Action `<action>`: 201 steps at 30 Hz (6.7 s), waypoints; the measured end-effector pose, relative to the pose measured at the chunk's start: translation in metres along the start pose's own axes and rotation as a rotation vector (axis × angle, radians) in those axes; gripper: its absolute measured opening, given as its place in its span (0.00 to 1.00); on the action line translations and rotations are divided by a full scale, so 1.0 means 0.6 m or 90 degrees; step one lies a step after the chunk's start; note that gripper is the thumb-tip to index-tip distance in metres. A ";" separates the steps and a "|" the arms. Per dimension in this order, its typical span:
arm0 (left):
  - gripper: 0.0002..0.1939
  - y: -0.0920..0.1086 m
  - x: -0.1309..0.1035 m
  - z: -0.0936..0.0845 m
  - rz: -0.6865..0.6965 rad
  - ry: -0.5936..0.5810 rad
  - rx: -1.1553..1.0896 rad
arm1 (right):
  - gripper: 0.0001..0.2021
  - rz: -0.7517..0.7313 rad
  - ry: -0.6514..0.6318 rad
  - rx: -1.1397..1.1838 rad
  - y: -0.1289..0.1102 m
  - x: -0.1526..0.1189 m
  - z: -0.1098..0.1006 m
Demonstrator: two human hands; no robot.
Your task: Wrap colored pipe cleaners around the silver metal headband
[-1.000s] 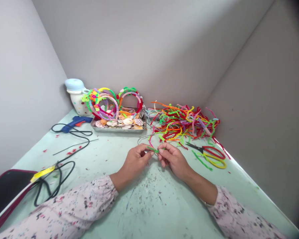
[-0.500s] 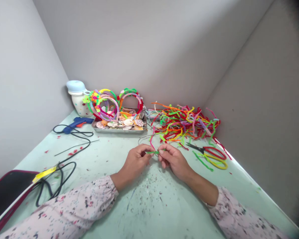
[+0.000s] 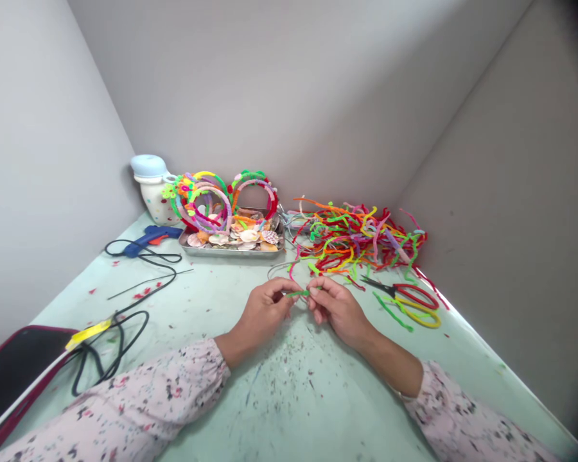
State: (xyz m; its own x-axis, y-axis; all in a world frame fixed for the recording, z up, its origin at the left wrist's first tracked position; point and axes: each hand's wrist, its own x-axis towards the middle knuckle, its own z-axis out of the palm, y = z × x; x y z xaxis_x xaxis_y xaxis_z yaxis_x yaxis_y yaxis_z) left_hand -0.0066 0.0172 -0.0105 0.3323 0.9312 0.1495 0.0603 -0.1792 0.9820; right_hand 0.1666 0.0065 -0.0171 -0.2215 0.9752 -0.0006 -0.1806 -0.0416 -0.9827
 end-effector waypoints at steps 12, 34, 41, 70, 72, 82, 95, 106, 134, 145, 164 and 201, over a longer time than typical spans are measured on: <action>0.06 0.011 0.000 0.001 0.002 0.009 0.014 | 0.08 0.008 0.000 0.002 -0.002 -0.002 0.000; 0.07 0.004 0.002 -0.002 -0.006 -0.055 -0.066 | 0.07 0.007 -0.005 0.000 -0.001 -0.001 -0.004; 0.08 -0.003 0.002 -0.003 -0.012 -0.063 -0.058 | 0.07 0.011 -0.011 0.013 0.001 0.001 -0.005; 0.13 -0.004 0.009 -0.004 -0.060 -0.083 -0.110 | 0.03 0.003 -0.023 0.020 0.007 0.002 -0.012; 0.15 -0.004 0.010 -0.004 -0.068 -0.089 -0.100 | 0.03 0.003 -0.030 0.010 0.008 0.000 -0.013; 0.17 -0.003 0.013 -0.005 -0.089 -0.111 -0.062 | 0.03 -0.003 -0.043 -0.024 0.004 -0.005 -0.009; 0.18 0.004 0.011 -0.009 -0.063 -0.140 0.020 | 0.04 0.002 -0.029 -0.011 0.003 -0.005 -0.008; 0.17 0.002 0.009 -0.003 -0.063 -0.133 0.047 | 0.04 0.005 -0.015 -0.020 0.006 -0.003 -0.009; 0.13 0.004 0.008 -0.001 -0.016 -0.106 0.069 | 0.06 0.022 -0.003 -0.011 0.003 -0.002 -0.006; 0.12 0.003 0.006 -0.005 -0.040 -0.118 0.035 | 0.06 0.015 0.002 -0.011 0.002 -0.003 -0.005; 0.09 0.003 0.006 0.000 0.003 -0.088 0.084 | 0.04 0.019 -0.002 -0.007 0.005 -0.001 -0.007; 0.06 -0.005 0.000 0.008 0.001 -0.034 0.061 | 0.04 0.024 -0.009 -0.021 0.003 -0.001 -0.005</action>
State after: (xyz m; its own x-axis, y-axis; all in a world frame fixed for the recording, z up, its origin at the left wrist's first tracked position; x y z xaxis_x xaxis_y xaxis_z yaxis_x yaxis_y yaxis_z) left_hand -0.0025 0.0165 -0.0139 0.3814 0.9134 0.1421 0.1481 -0.2121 0.9660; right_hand 0.1693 0.0066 -0.0192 -0.2416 0.9697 -0.0346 -0.1402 -0.0702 -0.9876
